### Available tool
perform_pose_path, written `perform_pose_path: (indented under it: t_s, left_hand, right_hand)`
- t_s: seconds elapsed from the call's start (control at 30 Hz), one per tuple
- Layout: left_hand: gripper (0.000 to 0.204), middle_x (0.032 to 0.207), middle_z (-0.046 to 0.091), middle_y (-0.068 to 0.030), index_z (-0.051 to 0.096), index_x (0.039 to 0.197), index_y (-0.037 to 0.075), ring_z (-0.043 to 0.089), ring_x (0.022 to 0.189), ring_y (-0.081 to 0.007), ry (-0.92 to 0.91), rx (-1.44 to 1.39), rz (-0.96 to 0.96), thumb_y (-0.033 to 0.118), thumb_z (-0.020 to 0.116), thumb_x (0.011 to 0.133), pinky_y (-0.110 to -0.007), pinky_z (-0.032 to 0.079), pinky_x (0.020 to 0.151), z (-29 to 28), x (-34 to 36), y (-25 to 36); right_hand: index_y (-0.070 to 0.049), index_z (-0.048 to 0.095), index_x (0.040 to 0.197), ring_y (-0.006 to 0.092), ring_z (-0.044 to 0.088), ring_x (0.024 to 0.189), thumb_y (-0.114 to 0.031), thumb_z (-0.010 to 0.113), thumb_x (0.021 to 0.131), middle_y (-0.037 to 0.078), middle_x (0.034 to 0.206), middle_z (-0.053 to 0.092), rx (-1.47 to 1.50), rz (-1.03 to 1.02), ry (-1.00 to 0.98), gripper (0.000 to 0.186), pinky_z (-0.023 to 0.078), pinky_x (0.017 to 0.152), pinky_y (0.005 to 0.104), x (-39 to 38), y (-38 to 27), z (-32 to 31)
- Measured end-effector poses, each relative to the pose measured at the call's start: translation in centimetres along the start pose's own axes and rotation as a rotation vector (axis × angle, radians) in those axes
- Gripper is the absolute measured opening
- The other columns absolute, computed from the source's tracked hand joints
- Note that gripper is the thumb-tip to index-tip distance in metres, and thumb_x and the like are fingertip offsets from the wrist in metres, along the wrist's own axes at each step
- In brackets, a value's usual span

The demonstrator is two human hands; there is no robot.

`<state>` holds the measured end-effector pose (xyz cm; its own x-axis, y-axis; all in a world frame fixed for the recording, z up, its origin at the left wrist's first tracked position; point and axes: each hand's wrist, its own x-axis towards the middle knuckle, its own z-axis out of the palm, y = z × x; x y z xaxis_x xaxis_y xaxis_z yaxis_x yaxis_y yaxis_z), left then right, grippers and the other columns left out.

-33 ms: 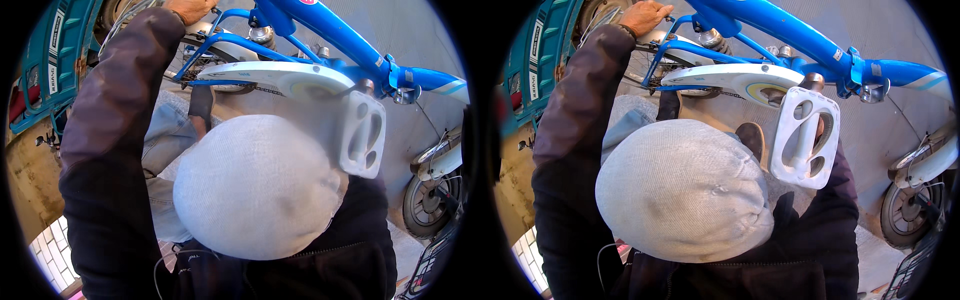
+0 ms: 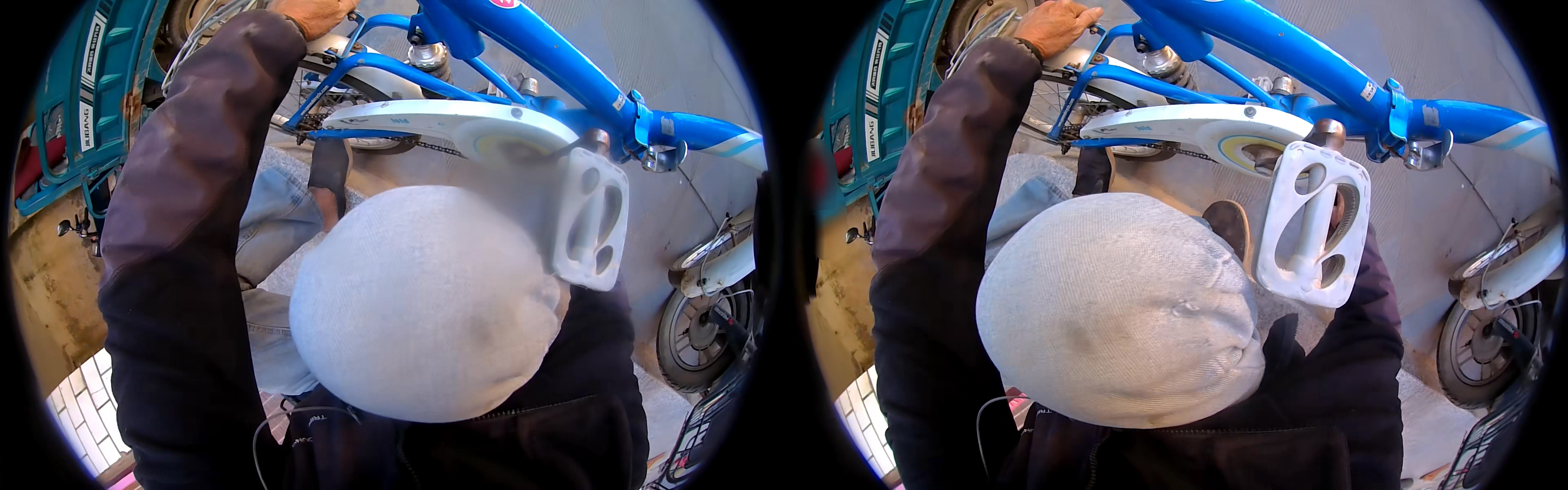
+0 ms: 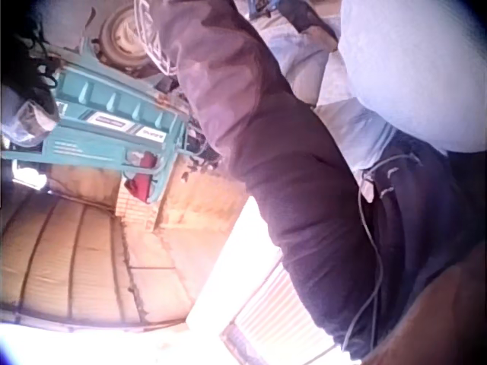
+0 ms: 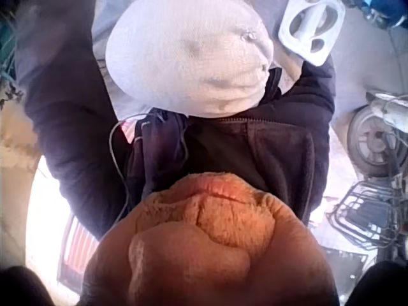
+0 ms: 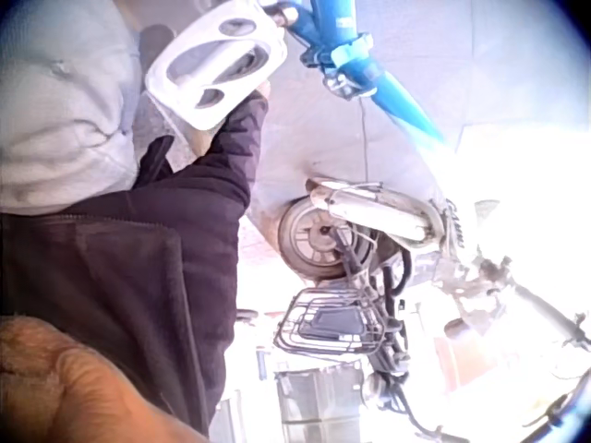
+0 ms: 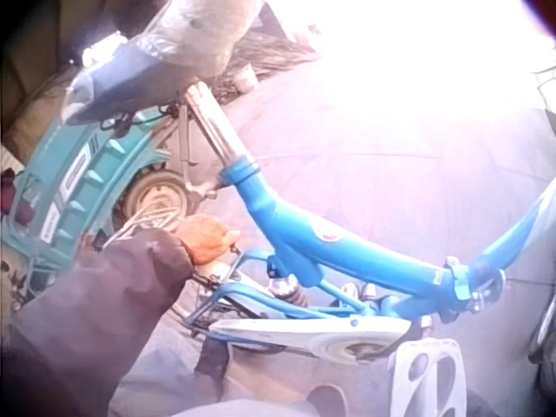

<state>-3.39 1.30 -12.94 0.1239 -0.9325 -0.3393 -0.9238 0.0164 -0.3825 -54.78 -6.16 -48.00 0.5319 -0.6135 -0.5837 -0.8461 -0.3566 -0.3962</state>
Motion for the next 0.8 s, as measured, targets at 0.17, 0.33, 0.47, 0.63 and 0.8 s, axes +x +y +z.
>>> perform_pose_path:
  t_s: [0.17,0.33,0.47,0.63,0.8]
  left_hand:
    - [0.043,0.081,0.067,-0.0197,0.07,0.079,0.009,0.064,0.078,-0.0375,-0.067,-0.004,-0.081,0.036,0.039,0.093,-0.048,0.05,0.073,-1.7,0.3,0.6]
    - [0.043,0.082,0.068,-0.0187,0.071,0.08,0.009,0.065,0.081,-0.0373,-0.014,-0.186,-0.203,0.037,0.042,0.091,-0.049,0.05,0.077,-1.1,0.1,1.1]
    - [0.042,0.084,0.068,-0.0188,0.071,0.081,0.009,0.065,0.081,-0.0377,0.005,-0.156,-0.212,0.037,0.042,0.091,-0.049,0.05,0.078,-1.4,0.1,1.1]
    - [0.043,0.073,0.064,-0.0186,0.071,0.088,0.008,0.063,0.072,-0.035,0.072,-0.173,-0.201,0.039,0.043,0.097,-0.044,0.049,0.072,0.1,-0.2,0.6]
    - [0.046,0.075,0.065,-0.0192,0.07,0.084,0.005,0.063,0.072,-0.0363,0.125,-0.182,-0.162,0.039,0.043,0.097,-0.045,0.049,0.071,-0.5,0.1,1.1]
  right_hand:
    - [-0.004,0.06,0.104,0.0337,0.063,0.096,-0.037,0.069,0.077,0.018,0.101,0.063,0.085,-0.002,0.014,0.044,0.048,0.086,0.044,-0.6,0.7,0.4]
    - [-0.004,0.06,0.105,0.0334,0.063,0.096,-0.037,0.068,0.077,0.018,0.101,0.063,0.145,0.017,0.023,0.044,0.048,0.086,0.0437,-2.2,1.7,1.4]
    - [-0.004,0.061,0.106,0.0332,0.063,0.095,-0.038,0.068,0.077,0.018,0.102,0.064,0.193,0.038,0.021,0.045,0.048,0.086,0.0435,-3.3,1.9,2.7]
    - [-0.004,0.061,0.107,0.0329,0.064,0.095,-0.038,0.068,0.078,0.018,0.102,0.064,0.247,0.08,0.027,0.046,0.048,0.086,0.0432,-4.4,2.1,3.5]
    - [-0.004,0.061,0.108,0.0326,0.064,0.095,-0.039,0.068,0.078,0.018,0.102,0.064,0.3,0.124,0.044,0.047,0.048,0.086,0.043,-5.3,2.0,4.7]
